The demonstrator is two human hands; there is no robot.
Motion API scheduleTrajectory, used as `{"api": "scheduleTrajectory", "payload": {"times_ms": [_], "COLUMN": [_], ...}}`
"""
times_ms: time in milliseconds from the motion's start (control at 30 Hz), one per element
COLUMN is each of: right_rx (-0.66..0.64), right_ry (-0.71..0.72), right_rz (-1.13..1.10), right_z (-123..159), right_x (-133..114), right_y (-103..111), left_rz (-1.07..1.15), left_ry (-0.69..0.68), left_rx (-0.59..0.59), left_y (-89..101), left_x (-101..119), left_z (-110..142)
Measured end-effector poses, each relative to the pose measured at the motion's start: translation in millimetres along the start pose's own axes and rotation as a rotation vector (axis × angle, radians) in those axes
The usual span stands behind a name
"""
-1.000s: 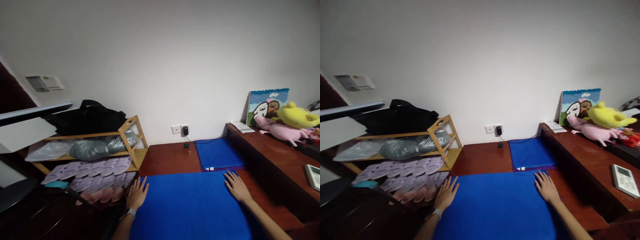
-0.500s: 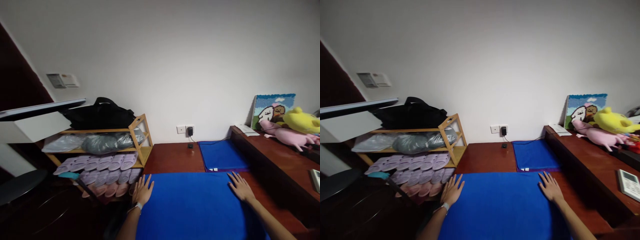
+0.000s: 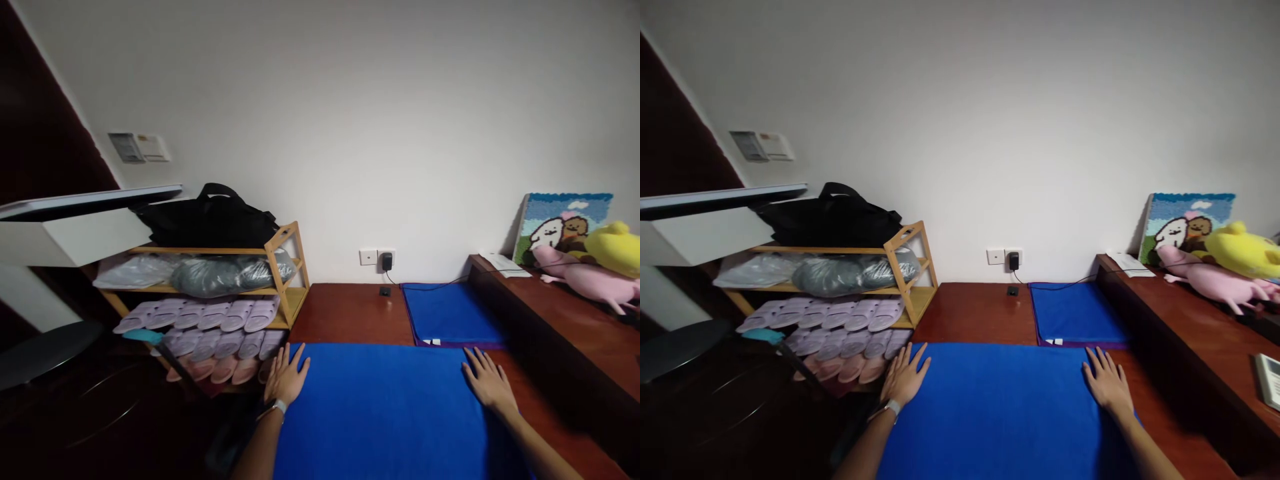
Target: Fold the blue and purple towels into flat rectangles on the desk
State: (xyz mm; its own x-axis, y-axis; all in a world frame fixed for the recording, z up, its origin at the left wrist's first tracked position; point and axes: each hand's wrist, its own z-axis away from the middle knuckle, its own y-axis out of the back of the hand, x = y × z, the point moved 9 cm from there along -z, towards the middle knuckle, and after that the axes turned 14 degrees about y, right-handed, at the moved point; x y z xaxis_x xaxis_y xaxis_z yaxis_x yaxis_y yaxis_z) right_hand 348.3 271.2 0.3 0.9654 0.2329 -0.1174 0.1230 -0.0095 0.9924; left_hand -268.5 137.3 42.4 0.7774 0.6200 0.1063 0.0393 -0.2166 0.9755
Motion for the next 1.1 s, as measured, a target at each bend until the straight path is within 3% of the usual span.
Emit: {"api": "scheduleTrajectory", "payload": {"times_ms": [1100], "right_rx": [0.007], "right_ry": [0.026], "right_rz": [-0.009], "right_z": [0.8], "right_x": [-4.6], "right_y": [8.2], "left_rz": [-0.016], "left_ry": [-0.004], "left_rx": [-0.032], "left_y": [-0.4], "left_x": [0.1], "left_z": [-3.4]}}
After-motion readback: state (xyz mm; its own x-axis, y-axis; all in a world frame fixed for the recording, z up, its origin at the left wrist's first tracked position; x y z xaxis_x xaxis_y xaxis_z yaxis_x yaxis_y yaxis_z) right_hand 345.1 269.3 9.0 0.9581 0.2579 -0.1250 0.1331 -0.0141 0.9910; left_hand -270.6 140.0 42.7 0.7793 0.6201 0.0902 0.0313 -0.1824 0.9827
